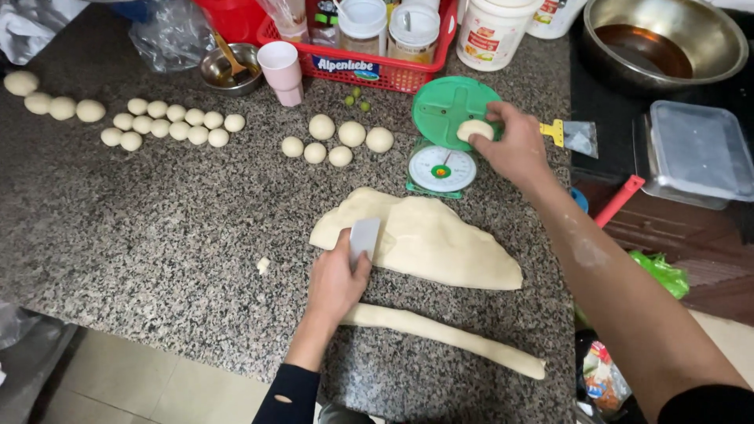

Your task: Divides a large piece of dough into small, equal-sized rounds and arranges them on the counter.

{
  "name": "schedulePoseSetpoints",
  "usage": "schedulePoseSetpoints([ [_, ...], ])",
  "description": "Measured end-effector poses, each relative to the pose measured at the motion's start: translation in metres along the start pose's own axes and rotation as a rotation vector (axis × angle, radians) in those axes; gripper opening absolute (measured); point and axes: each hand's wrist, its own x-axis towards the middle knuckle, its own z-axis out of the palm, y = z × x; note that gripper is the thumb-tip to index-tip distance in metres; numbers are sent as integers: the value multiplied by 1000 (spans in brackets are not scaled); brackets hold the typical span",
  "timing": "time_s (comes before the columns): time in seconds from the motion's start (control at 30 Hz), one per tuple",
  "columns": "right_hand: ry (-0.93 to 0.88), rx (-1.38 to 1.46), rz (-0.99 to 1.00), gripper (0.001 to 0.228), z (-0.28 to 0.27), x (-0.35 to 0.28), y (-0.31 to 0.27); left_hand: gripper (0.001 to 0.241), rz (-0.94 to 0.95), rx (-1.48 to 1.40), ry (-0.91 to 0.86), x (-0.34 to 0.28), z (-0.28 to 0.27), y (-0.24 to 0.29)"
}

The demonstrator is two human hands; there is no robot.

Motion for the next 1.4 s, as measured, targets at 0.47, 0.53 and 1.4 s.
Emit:
schedulePoseSetpoints([
  [0.47, 50, -201, -22, 59, 8, 9, 14, 52, -108, 42, -45, -9, -6, -8],
  [0.53, 28, -231, -3, 60, 12, 10, 18, 53, -108, 46, -33, -10, -7, -15],
  [1.4, -353, 259, -735, 76, 171, -60, -282, 56, -478, 87, 155, -114, -78, -120],
])
